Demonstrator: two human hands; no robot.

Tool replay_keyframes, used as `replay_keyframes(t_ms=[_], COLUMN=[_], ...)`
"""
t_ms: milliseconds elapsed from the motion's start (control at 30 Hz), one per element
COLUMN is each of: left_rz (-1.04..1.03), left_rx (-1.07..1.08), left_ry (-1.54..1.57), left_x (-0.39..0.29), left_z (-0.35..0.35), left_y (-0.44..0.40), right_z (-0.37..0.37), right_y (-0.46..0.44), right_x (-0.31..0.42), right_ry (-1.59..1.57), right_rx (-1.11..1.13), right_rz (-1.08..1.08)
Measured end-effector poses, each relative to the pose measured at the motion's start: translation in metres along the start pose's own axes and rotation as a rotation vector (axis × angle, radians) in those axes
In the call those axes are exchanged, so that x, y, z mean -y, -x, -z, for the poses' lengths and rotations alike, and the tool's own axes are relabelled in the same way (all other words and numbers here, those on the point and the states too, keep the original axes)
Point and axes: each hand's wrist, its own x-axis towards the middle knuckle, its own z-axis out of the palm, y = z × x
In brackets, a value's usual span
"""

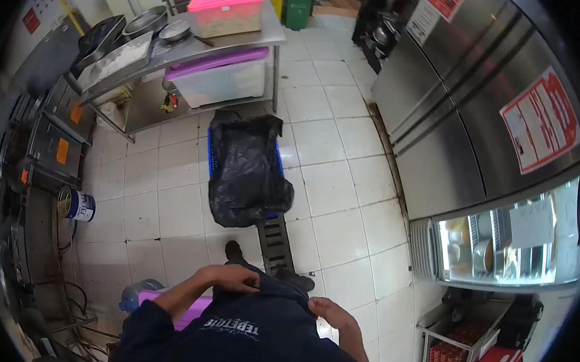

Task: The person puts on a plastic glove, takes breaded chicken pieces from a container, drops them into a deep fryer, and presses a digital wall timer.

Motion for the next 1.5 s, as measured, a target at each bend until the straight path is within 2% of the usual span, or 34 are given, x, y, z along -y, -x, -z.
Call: replay_keyframes(t_ms=[67,100,133,167,233,333,367,467,500,567,633,700,833,900,967,1033,1100,1200,1267,1300,1367,1433,1467,1500], left_rz=[0.059,0.033,0.003,0.044,0.101,0.153,0.167,0.132,0.099,0.108,0.110,0.075,0.105,0.124,0.117,0.102,-0.002,-0.023,-0.002,0.024,-0.034,0.121,0.010,0.000], left_rx=[-0.247,-0.285,-0.391,-0.492,-0.561,-0.714,-0.765,-0.990,-1.066,-1.110,-1.162,-1.141,-1.093,-0.944,-0.951,-0.955,-0.986,-0.996,-0.945,-0.903,-0.919,-0.790,-0.818,-0.825], left_ry=[0.140,0.141,0.203,0.267,0.396,0.601,0.680,0.769,0.819,0.908,0.987,1.070,1.098,1.126,1.118,1.086,1.034,0.965,0.905,0.842,0.817,0.916,0.908,0.915], left_x=[0.004,0.079,0.097,0.117,0.145,0.171,0.177,0.199,0.205,0.211,0.218,0.224,0.253,0.281,0.302,0.334,0.378,0.428,0.450,0.464,0.477,0.475,0.496,0.502], left_z=[-0.024,-0.007,-0.011,-0.020,-0.042,-0.069,-0.083,-0.113,-0.120,-0.130,-0.132,-0.130,-0.112,-0.104,-0.090,-0.069,-0.051,-0.008,0.019,0.035,0.060,0.083,0.083,0.090], left_y=[0.014,0.078,0.069,0.094,0.127,0.159,0.169,0.180,0.183,0.193,0.201,0.211,0.239,0.240,0.252,0.263,0.261,0.290,0.311,0.322,0.348,0.383,0.378,0.389], right_z=[0.002,-0.061,-0.054,-0.076,-0.098,-0.133,-0.147,-0.189,-0.202,-0.230,-0.254,-0.275,-0.306,-0.321,-0.332,-0.332,-0.342,-0.367,-0.393,-0.399,-0.409,-0.434,-0.446,-0.458], right_y=[-0.015,-0.083,-0.095,-0.118,-0.161,-0.224,-0.243,-0.299,-0.317,-0.348,-0.367,-0.385,-0.418,-0.436,-0.456,-0.488,-0.519,-0.556,-0.571,-0.590,-0.628,-0.644,-0.656,-0.670], right_x=[0.014,0.065,0.088,0.105,0.123,0.175,0.185,0.220,0.228,0.246,0.268,0.281,0.303,0.319,0.332,0.340,0.358,0.414,0.453,0.467,0.484,0.507,0.517,0.528], right_ry=[-0.024,0.021,0.126,0.199,0.354,0.660,0.690,1.138,1.164,1.281,1.408,1.457,1.508,1.514,1.521,1.495,1.456,1.418,1.434,1.445,1.406,1.420,1.480,1.543], right_rx=[0.058,0.049,0.026,0.061,0.167,0.475,0.516,0.906,0.946,1.235,1.326,1.393,1.454,1.461,1.376,1.379,1.370,1.296,1.155,1.148,1.235,1.182,1.179,1.175], right_rz=[0.003,0.008,-0.079,-0.150,-0.149,-0.248,-0.260,-0.167,-0.175,-0.219,-0.183,-0.267,-0.235,-0.231,-0.302,-0.273,-0.249,-0.235,-0.243,-0.249,-0.123,-0.141,-0.110,-0.076])
